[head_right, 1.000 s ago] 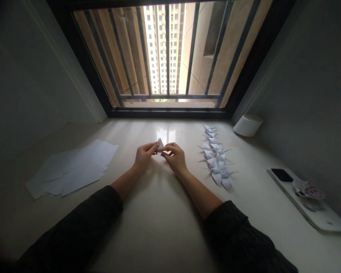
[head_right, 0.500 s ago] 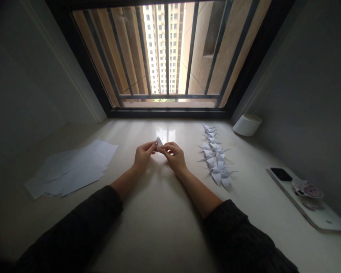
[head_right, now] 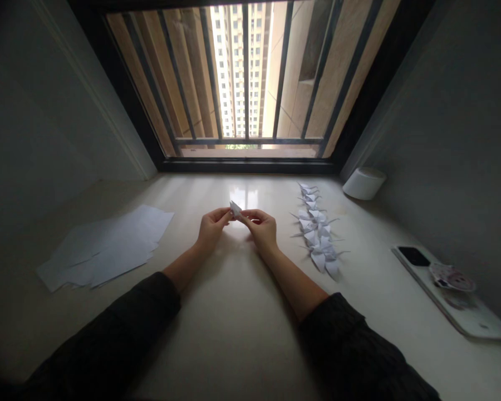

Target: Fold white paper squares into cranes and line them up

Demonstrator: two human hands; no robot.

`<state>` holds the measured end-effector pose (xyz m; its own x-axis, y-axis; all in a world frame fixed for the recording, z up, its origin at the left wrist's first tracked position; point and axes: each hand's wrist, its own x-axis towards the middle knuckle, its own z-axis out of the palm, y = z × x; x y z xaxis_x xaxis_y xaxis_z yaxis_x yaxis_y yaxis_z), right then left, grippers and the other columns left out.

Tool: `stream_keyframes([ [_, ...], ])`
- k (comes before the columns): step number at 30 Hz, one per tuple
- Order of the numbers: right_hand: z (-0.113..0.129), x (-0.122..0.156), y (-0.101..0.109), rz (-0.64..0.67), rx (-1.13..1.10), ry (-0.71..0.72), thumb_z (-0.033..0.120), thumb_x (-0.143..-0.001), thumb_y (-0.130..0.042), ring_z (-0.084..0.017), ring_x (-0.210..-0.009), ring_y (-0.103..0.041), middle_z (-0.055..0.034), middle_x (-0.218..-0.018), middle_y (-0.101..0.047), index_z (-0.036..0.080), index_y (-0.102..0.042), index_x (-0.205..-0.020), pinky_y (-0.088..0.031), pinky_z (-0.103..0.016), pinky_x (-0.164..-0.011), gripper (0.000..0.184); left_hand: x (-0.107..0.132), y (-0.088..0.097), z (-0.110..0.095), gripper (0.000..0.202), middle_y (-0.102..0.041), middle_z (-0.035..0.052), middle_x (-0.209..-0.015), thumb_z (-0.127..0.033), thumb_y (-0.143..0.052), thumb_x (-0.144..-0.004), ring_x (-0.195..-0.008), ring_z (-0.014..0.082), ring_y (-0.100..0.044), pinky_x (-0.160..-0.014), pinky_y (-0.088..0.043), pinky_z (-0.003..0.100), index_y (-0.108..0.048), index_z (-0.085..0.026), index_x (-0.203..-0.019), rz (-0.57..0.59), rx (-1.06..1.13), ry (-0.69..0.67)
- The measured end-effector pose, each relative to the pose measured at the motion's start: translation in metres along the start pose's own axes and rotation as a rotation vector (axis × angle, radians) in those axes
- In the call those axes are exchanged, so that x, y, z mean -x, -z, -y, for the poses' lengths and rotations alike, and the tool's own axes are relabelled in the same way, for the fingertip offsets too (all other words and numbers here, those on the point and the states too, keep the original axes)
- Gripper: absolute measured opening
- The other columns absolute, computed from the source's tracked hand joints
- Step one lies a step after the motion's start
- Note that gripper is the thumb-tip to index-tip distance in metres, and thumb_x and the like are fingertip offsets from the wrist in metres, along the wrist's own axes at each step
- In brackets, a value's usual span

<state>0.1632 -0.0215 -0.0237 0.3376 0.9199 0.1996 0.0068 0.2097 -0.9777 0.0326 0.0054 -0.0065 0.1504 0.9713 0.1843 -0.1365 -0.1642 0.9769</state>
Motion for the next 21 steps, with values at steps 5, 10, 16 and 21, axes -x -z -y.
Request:
stream_keyframes([
  [5, 0.0030, 0.0033, -0.0008, 0.007, -0.001, -0.021, 0.053, -0.057, -0.074, -0.015, -0.055, -0.059, -0.0064, -0.075, -0.070, 0.016, -0.069, -0.080, -0.039, -0.024, -0.041, 0.044, -0.0006, 0.0011, 0.0019, 0.021, -0.070, 0.0055, -0.077, -0.034, -0.063, -0.074, -0.073, 0.0164, -0.063, -0.069, -0.046, 0.028, -0.070, -0.015, -0.082, 0.016, -0.033, -0.012],
  [10, 0.0040, 0.0030, -0.0018, 0.018, -0.053, 0.000, 0.047, -0.057, -0.076, -0.017, -0.063, -0.063, -0.0059, -0.075, -0.071, 0.017, -0.070, -0.077, -0.048, -0.028, -0.058, 0.037, -0.0008, 0.0016, 0.0039, 0.026, -0.070, 0.0053, -0.079, -0.038, -0.061, -0.076, -0.072, 0.0152, -0.062, -0.065, -0.045, 0.026, -0.070, -0.016, -0.087, 0.014, -0.058, -0.019],
  [16, 0.0015, 0.0018, -0.0029, 0.052, -0.053, 0.050, 0.044, -0.060, -0.076, -0.020, -0.072, -0.066, -0.0066, -0.079, -0.071, 0.018, -0.070, -0.079, -0.052, -0.034, -0.070, 0.034, -0.0011, 0.0022, 0.0034, 0.031, -0.070, 0.0050, -0.082, -0.041, -0.061, -0.076, -0.071, 0.0138, -0.060, -0.061, -0.044, 0.024, -0.070, -0.017, -0.094, 0.022, -0.081, -0.028],
  [21, -0.0002, 0.0007, -0.0023, 0.032, -0.034, 0.091, 0.041, -0.063, -0.075, -0.020, -0.077, -0.066, -0.0062, -0.084, -0.072, 0.019, -0.071, -0.092, -0.052, -0.035, -0.076, 0.037, -0.0009, 0.0035, 0.0040, 0.029, -0.069, 0.0044, -0.077, -0.042, -0.061, -0.076, -0.071, 0.0146, -0.062, -0.061, -0.044, 0.024, -0.070, -0.017, -0.088, 0.000, -0.072, -0.015],
])
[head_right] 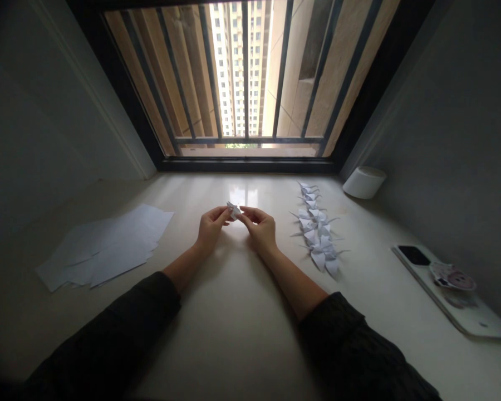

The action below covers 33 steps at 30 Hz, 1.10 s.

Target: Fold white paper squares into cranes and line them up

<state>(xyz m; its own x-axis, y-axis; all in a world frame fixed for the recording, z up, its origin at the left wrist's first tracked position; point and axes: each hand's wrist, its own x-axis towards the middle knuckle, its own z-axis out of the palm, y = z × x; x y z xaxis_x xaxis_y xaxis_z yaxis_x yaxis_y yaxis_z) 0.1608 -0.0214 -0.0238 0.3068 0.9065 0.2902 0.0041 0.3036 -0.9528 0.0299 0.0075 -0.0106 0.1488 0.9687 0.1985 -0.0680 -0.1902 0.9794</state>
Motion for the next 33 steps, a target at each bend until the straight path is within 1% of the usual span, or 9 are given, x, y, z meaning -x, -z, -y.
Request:
stream_keyframes([
  [3, -0.001, -0.001, 0.001, 0.011, 0.018, 0.014, 0.041, -0.066, -0.073, -0.021, -0.083, -0.066, -0.0073, -0.090, -0.071, 0.019, -0.072, -0.089, -0.052, -0.036, -0.080, 0.033, 0.001, 0.000, -0.001, 0.028, -0.069, 0.0043, -0.075, -0.042, -0.061, -0.075, -0.070, 0.0149, -0.063, -0.062, -0.045, 0.025, -0.069, -0.016, -0.084, -0.007, -0.003, 0.014],
  [5, -0.002, -0.001, 0.002, 0.012, 0.040, 0.044, 0.041, -0.067, -0.072, -0.021, -0.083, -0.065, -0.0071, -0.090, -0.071, 0.020, -0.073, -0.089, -0.052, -0.036, -0.079, 0.031, 0.002, -0.001, -0.002, 0.027, -0.068, 0.0044, -0.074, -0.041, -0.062, -0.075, -0.069, 0.0152, -0.063, -0.062, -0.045, 0.025, -0.069, -0.016, -0.082, -0.008, -0.005, 0.017],
  [10, -0.002, -0.002, 0.003, -0.015, 0.132, 0.129, 0.041, -0.071, -0.069, -0.019, -0.078, -0.063, -0.0060, -0.087, -0.069, 0.022, -0.073, -0.090, -0.052, -0.034, -0.072, 0.027, 0.002, -0.001, -0.002, 0.030, -0.070, 0.0058, -0.076, -0.040, -0.062, -0.075, -0.070, 0.0167, -0.065, -0.062, -0.046, 0.026, -0.070, -0.016, -0.090, 0.003, 0.005, 0.022],
  [12, -0.001, -0.001, 0.003, -0.013, 0.176, 0.155, 0.041, -0.072, -0.068, -0.018, -0.077, -0.062, -0.0056, -0.087, -0.068, 0.023, -0.072, -0.093, -0.051, -0.033, -0.071, 0.028, 0.001, -0.001, 0.000, 0.031, -0.070, 0.0062, -0.076, -0.041, -0.061, -0.075, -0.071, 0.0169, -0.065, -0.062, -0.046, 0.026, -0.070, -0.015, -0.090, -0.007, 0.010, 0.019],
  [17, 0.005, 0.002, 0.002, 0.017, 0.284, 0.235, 0.041, -0.065, -0.074, -0.016, -0.075, -0.059, -0.0040, -0.087, -0.065, 0.025, -0.069, -0.102, -0.051, -0.032, -0.067, 0.040, 0.000, 0.000, 0.003, 0.031, -0.070, 0.0060, -0.078, -0.041, -0.061, -0.075, -0.071, 0.0162, -0.065, -0.061, -0.046, 0.025, -0.070, -0.015, -0.089, -0.017, 0.010, -0.005],
  [20, 0.006, 0.004, 0.002, 0.005, 0.328, 0.276, 0.038, -0.068, -0.073, -0.016, -0.076, -0.058, -0.0038, -0.085, -0.064, 0.025, -0.070, -0.101, -0.051, -0.031, -0.066, 0.036, 0.000, 0.000, 0.003, 0.030, -0.069, 0.0057, -0.076, -0.041, -0.062, -0.075, -0.070, 0.0161, -0.064, -0.061, -0.046, 0.025, -0.070, -0.015, -0.086, -0.019, 0.004, 0.003],
  [23, 0.008, 0.005, 0.001, -0.001, 0.336, 0.287, 0.036, -0.071, -0.071, -0.016, -0.075, -0.058, -0.0035, -0.084, -0.065, 0.025, -0.070, -0.100, -0.050, -0.031, -0.066, 0.031, 0.000, -0.001, 0.001, 0.030, -0.069, 0.0054, -0.074, -0.042, -0.062, -0.074, -0.068, 0.0165, -0.065, -0.060, -0.046, 0.025, -0.070, -0.015, -0.087, -0.025, 0.000, 0.016],
  [27, 0.010, 0.006, 0.001, -0.012, 0.341, 0.278, 0.037, -0.075, -0.066, -0.017, -0.075, -0.058, -0.0034, -0.083, -0.066, 0.027, -0.072, -0.096, -0.050, -0.032, -0.067, 0.024, 0.001, -0.001, -0.002, 0.034, -0.070, 0.0058, -0.072, -0.046, -0.063, -0.073, -0.069, 0.0179, -0.066, -0.061, -0.046, 0.026, -0.069, -0.015, -0.086, -0.024, 0.024, 0.048],
  [33, 0.011, 0.006, 0.002, -0.062, 0.382, 0.272, 0.038, -0.078, -0.062, -0.017, -0.076, -0.058, -0.0037, -0.083, -0.065, 0.027, -0.072, -0.092, -0.051, -0.032, -0.067, 0.021, 0.001, -0.003, -0.004, 0.042, -0.071, 0.0081, -0.074, -0.051, -0.065, -0.070, -0.070, 0.0195, -0.067, -0.063, -0.047, 0.028, -0.070, -0.015, -0.089, -0.012, 0.041, 0.072],
])
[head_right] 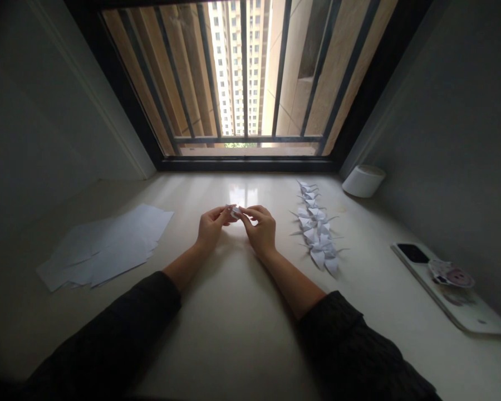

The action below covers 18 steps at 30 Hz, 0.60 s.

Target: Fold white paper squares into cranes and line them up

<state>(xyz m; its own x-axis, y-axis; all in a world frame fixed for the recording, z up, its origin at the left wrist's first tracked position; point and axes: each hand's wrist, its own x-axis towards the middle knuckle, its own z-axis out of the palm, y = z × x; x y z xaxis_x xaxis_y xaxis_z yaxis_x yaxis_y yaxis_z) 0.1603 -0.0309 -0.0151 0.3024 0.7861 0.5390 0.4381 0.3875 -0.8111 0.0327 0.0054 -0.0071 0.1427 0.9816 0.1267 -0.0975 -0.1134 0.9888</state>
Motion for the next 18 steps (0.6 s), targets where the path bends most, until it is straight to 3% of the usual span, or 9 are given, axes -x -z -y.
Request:
stream_keyframes([
  [9, 0.001, -0.001, 0.001, 0.010, -0.004, -0.009, 0.034, -0.080, -0.057, -0.017, -0.075, -0.058, -0.0043, -0.080, -0.065, 0.023, -0.071, -0.079, -0.047, -0.030, -0.062, 0.017, 0.000, 0.000, 0.005, 0.036, -0.071, 0.0075, -0.078, -0.047, -0.065, -0.071, -0.072, 0.0178, -0.066, -0.068, -0.049, 0.030, -0.071, -0.015, -0.087, 0.036, -0.032, -0.056],
  [14, -0.009, -0.004, -0.003, -0.045, -0.199, -0.201, 0.042, -0.076, -0.061, -0.017, -0.073, -0.061, -0.0042, -0.079, -0.068, 0.019, -0.067, -0.081, -0.049, -0.032, -0.069, 0.024, 0.002, 0.001, 0.008, 0.045, -0.072, 0.0086, -0.089, -0.040, -0.072, -0.067, -0.083, 0.0193, -0.067, -0.078, -0.050, 0.032, -0.066, -0.018, -0.106, 0.083, -0.058, -0.100],
  [18, -0.012, -0.006, -0.006, -0.023, -0.433, -0.310, 0.045, -0.069, -0.068, -0.017, -0.069, -0.063, -0.0043, -0.076, -0.070, 0.019, -0.064, -0.082, -0.050, -0.032, -0.068, 0.030, 0.004, 0.001, 0.007, 0.051, -0.071, 0.0084, -0.094, -0.037, -0.074, -0.065, -0.084, 0.0195, -0.067, -0.075, -0.050, 0.031, -0.061, -0.021, -0.112, 0.096, -0.105, -0.139],
])
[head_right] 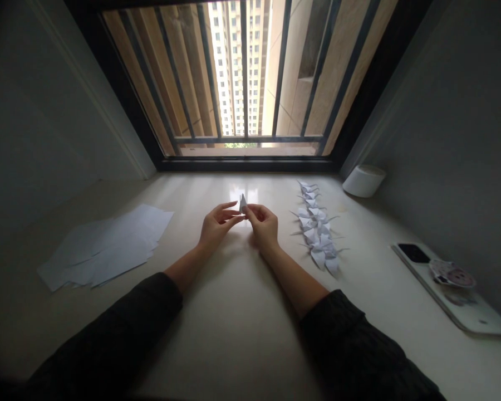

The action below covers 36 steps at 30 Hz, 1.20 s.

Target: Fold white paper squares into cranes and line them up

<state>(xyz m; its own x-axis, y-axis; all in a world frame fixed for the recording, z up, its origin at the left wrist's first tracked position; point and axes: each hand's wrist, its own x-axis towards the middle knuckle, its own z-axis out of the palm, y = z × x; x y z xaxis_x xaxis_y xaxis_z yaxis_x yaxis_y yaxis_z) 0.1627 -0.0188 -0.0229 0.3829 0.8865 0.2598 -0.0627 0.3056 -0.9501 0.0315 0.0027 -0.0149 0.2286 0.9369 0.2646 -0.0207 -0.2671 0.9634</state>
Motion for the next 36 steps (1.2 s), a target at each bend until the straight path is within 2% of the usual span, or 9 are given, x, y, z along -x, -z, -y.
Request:
stream_keyframes([
  [7, 0.0047, 0.0008, -0.0020, 0.114, -0.051, -0.105, 0.048, -0.063, -0.072, -0.020, -0.067, -0.067, -0.0013, -0.065, -0.068, 0.020, -0.059, -0.081, -0.048, -0.032, -0.066, 0.036, 0.0000, -0.0019, 0.0007, 0.030, -0.071, 0.0072, -0.094, -0.037, -0.070, -0.070, -0.086, 0.0195, -0.067, -0.080, -0.052, 0.033, -0.069, -0.019, -0.094, -0.093, 0.055, -0.075],
  [13, 0.0025, -0.0006, -0.0017, 0.128, -0.039, -0.066, 0.049, -0.062, -0.072, -0.017, -0.071, -0.064, -0.0012, -0.072, -0.066, 0.020, -0.059, -0.076, -0.049, -0.029, -0.066, 0.035, -0.0016, -0.0001, 0.0057, 0.026, -0.072, 0.0066, -0.092, -0.035, -0.070, -0.069, -0.088, 0.0211, -0.066, -0.085, -0.051, 0.036, -0.073, -0.019, -0.089, -0.147, 0.027, -0.109],
  [19, 0.0013, 0.0010, 0.0018, 0.142, 0.091, -0.072, 0.054, -0.062, -0.068, -0.013, -0.060, -0.054, -0.0003, -0.070, -0.061, 0.019, -0.059, -0.069, -0.046, -0.023, -0.042, 0.036, -0.0021, -0.0002, 0.0038, 0.024, -0.072, 0.0070, -0.092, -0.033, -0.071, -0.068, -0.088, 0.0206, -0.066, -0.085, -0.050, 0.035, -0.073, -0.019, -0.087, -0.162, 0.051, -0.102],
  [22, 0.0007, 0.0017, 0.0024, 0.186, 0.070, -0.108, 0.054, -0.062, -0.068, -0.011, -0.054, -0.051, 0.0001, -0.070, -0.061, 0.018, -0.060, -0.069, -0.046, -0.023, -0.039, 0.037, -0.0034, 0.0000, 0.0036, 0.023, -0.072, 0.0068, -0.089, -0.032, -0.071, -0.068, -0.086, 0.0198, -0.066, -0.083, -0.050, 0.034, -0.072, -0.018, -0.086, -0.154, 0.070, -0.092],
  [26, -0.0027, 0.0006, 0.0011, 0.196, 0.046, -0.098, 0.050, -0.062, -0.070, -0.013, -0.060, -0.056, 0.0002, -0.072, -0.062, 0.019, -0.061, -0.075, -0.050, -0.025, -0.046, 0.034, -0.0041, 0.0011, 0.0039, 0.021, -0.071, 0.0054, -0.085, -0.033, -0.070, -0.069, -0.082, 0.0185, -0.066, -0.081, -0.050, 0.033, -0.072, -0.019, -0.085, -0.150, 0.038, -0.096],
  [31, -0.0028, -0.0007, -0.0002, 0.148, 0.008, 0.039, 0.040, -0.062, -0.074, -0.015, -0.076, -0.063, -0.0003, -0.084, -0.066, 0.024, -0.059, -0.101, -0.052, -0.029, -0.069, 0.045, -0.0025, 0.0031, 0.0020, 0.020, -0.071, 0.0044, -0.086, -0.034, -0.068, -0.071, -0.081, 0.0180, -0.065, -0.079, -0.050, 0.032, -0.071, -0.021, -0.085, -0.167, -0.064, -0.139],
  [33, -0.0007, -0.0004, -0.0002, 0.152, 0.016, 0.053, 0.041, -0.064, -0.073, -0.016, -0.078, -0.063, -0.0014, -0.087, -0.067, 0.024, -0.061, -0.100, -0.052, -0.031, -0.073, 0.042, -0.0024, 0.0037, 0.0022, 0.020, -0.071, 0.0048, -0.087, -0.035, -0.067, -0.072, -0.082, 0.0182, -0.065, -0.079, -0.050, 0.032, -0.071, -0.021, -0.086, -0.165, -0.092, -0.144],
  [36, 0.0031, 0.0005, -0.0004, 0.147, 0.032, 0.032, 0.043, -0.065, -0.072, -0.018, -0.079, -0.065, -0.0032, -0.084, -0.069, 0.021, -0.066, -0.087, -0.052, -0.033, -0.077, 0.031, -0.0032, 0.0037, 0.0050, 0.021, -0.071, 0.0057, -0.089, -0.035, -0.067, -0.072, -0.085, 0.0185, -0.065, -0.080, -0.049, 0.032, -0.071, -0.020, -0.086, -0.153, -0.102, -0.132],
])
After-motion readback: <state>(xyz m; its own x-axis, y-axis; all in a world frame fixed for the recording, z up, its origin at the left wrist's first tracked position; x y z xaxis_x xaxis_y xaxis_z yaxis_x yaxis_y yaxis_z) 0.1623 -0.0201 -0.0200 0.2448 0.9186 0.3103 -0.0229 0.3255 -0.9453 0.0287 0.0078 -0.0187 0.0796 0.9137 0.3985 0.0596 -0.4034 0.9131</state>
